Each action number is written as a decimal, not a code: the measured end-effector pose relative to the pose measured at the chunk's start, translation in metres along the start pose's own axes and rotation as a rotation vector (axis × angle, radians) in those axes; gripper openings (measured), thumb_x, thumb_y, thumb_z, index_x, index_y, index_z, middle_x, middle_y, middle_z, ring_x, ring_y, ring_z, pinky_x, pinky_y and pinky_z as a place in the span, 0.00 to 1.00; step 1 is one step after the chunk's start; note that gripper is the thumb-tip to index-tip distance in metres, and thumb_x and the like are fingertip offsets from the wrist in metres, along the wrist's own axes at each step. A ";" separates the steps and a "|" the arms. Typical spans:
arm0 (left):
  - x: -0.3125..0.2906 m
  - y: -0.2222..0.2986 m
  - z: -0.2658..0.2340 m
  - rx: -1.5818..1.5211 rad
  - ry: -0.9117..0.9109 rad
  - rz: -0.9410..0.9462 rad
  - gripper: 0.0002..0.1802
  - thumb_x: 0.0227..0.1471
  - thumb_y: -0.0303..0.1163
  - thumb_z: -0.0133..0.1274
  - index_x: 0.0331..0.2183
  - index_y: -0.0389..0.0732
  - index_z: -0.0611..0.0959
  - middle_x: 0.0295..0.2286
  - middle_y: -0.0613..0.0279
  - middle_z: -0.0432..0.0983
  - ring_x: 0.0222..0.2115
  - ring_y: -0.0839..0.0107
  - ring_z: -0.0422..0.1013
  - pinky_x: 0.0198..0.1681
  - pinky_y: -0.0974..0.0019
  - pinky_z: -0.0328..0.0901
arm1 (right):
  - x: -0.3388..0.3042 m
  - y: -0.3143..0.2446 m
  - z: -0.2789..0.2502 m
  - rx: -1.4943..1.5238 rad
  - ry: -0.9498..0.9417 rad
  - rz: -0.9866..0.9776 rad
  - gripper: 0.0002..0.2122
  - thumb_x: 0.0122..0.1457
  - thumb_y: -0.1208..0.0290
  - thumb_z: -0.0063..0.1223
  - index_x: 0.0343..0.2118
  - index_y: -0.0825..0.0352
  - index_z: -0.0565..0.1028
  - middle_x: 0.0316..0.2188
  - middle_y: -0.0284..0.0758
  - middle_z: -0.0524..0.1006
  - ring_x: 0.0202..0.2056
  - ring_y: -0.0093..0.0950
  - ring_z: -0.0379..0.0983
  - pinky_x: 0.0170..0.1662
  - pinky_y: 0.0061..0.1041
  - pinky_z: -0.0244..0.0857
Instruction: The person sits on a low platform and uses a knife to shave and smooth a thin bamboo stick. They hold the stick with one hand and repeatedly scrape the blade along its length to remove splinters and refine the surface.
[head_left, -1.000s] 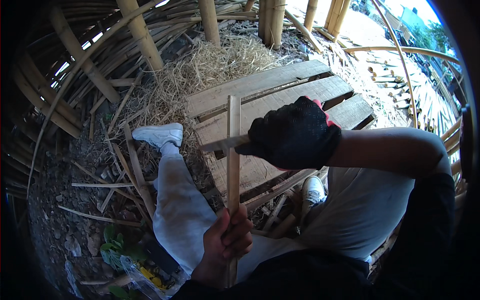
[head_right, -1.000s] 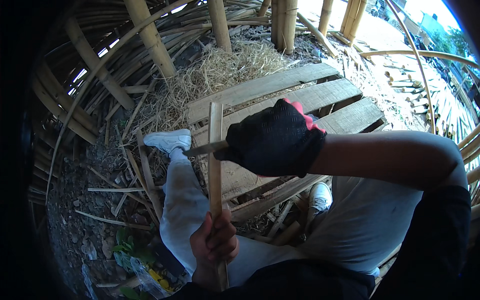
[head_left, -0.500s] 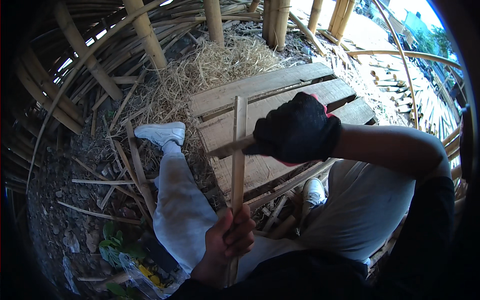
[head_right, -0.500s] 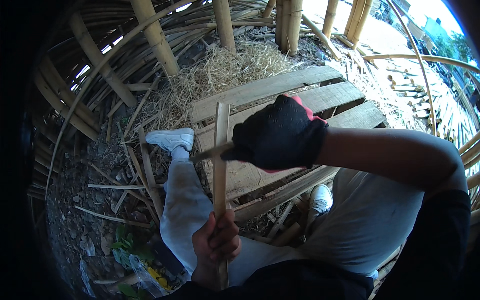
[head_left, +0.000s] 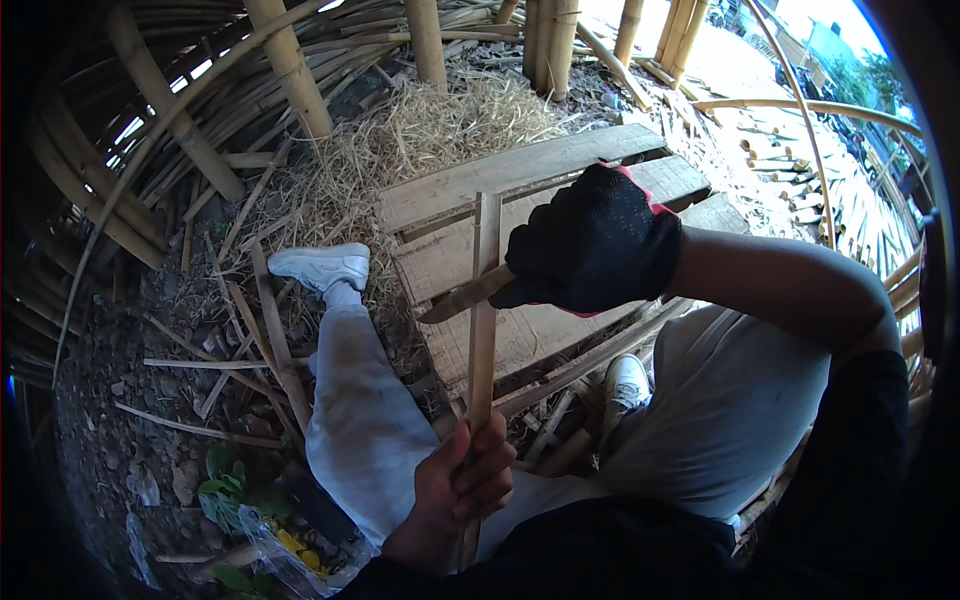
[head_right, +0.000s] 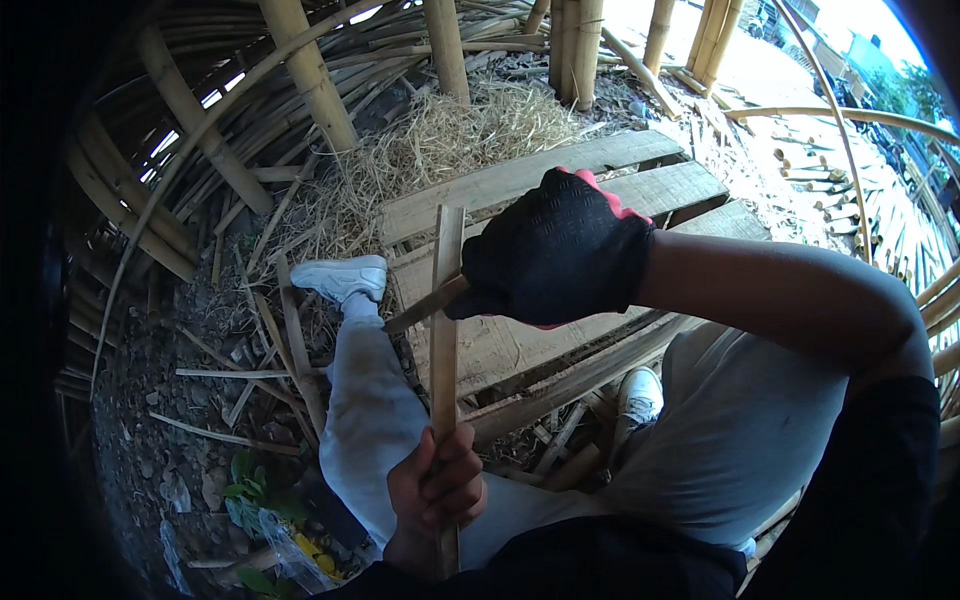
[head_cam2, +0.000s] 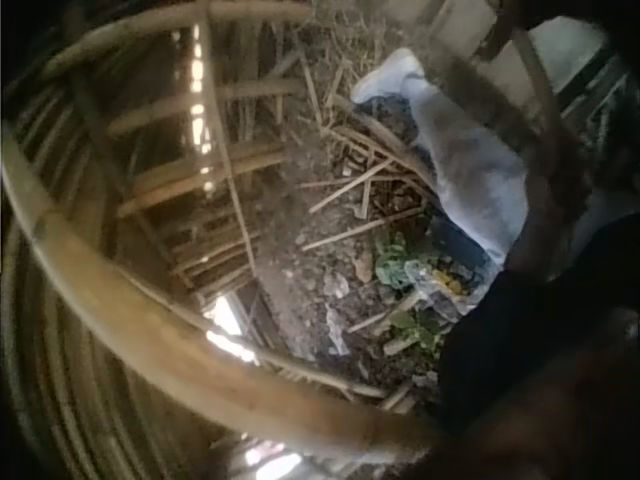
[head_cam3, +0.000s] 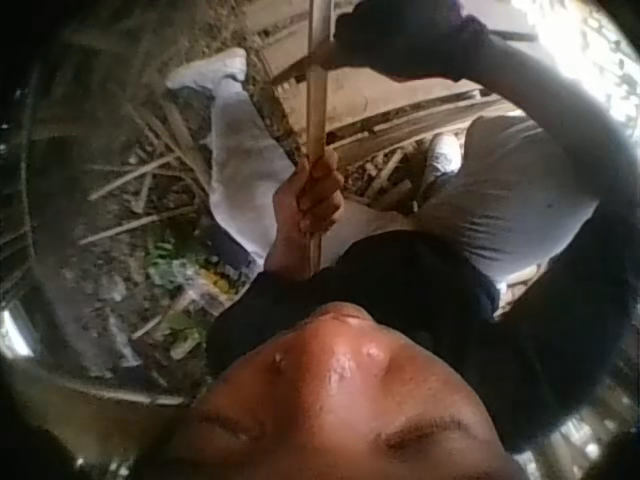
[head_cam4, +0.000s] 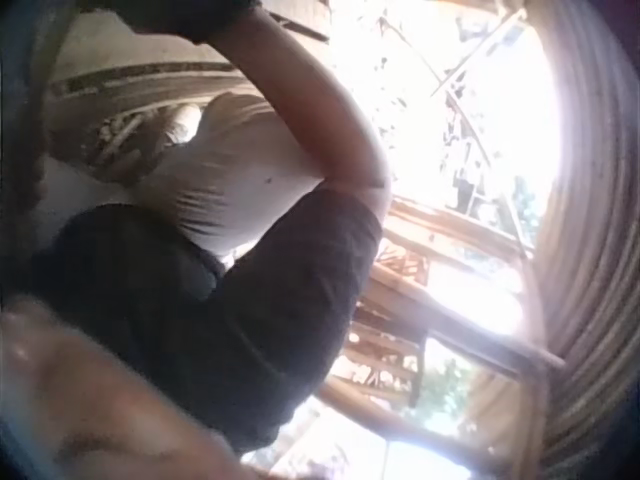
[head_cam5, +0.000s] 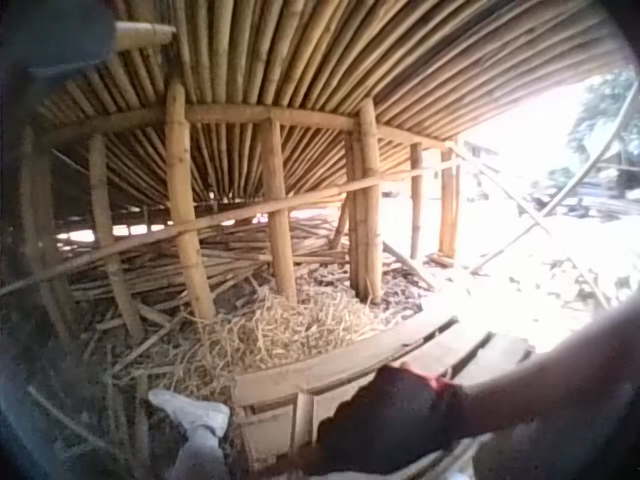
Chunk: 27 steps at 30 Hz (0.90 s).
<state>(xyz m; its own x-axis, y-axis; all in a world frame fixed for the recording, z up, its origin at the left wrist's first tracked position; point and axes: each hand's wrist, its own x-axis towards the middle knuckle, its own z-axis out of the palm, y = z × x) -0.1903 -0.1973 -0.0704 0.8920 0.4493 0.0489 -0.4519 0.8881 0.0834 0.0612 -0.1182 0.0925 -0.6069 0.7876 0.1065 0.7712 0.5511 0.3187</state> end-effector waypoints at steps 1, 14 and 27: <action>0.000 -0.001 0.000 -0.017 0.006 0.001 0.19 0.66 0.52 0.44 0.32 0.48 0.64 0.15 0.75 0.56 0.07 0.82 0.53 0.09 0.76 0.49 | 0.004 0.013 0.011 -0.041 0.140 -0.006 0.19 0.61 0.44 0.51 0.27 0.55 0.79 0.19 0.29 0.77 0.23 0.31 0.77 0.25 0.33 0.67; 0.002 -0.009 -0.002 -0.015 0.000 -0.004 0.19 0.68 0.50 0.39 0.32 0.47 0.64 0.14 0.75 0.58 0.06 0.83 0.55 0.08 0.75 0.49 | 0.003 0.016 0.006 -0.014 0.084 -0.029 0.22 0.64 0.42 0.45 0.28 0.55 0.81 0.21 0.30 0.79 0.25 0.32 0.79 0.27 0.33 0.70; 0.001 0.008 -0.007 -0.057 -0.042 0.033 0.18 0.67 0.49 0.42 0.33 0.46 0.64 0.15 0.72 0.60 0.07 0.81 0.55 0.08 0.76 0.51 | 0.005 0.046 0.015 0.141 0.187 0.739 0.20 0.66 0.47 0.47 0.37 0.62 0.79 0.28 0.41 0.80 0.31 0.41 0.79 0.38 0.39 0.72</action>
<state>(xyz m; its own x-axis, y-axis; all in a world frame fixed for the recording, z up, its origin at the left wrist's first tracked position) -0.1928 -0.1892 -0.0763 0.8753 0.4747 0.0928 -0.4786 0.8777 0.0247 0.0965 -0.0848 0.0932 0.0618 0.9119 0.4057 0.9981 -0.0594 -0.0187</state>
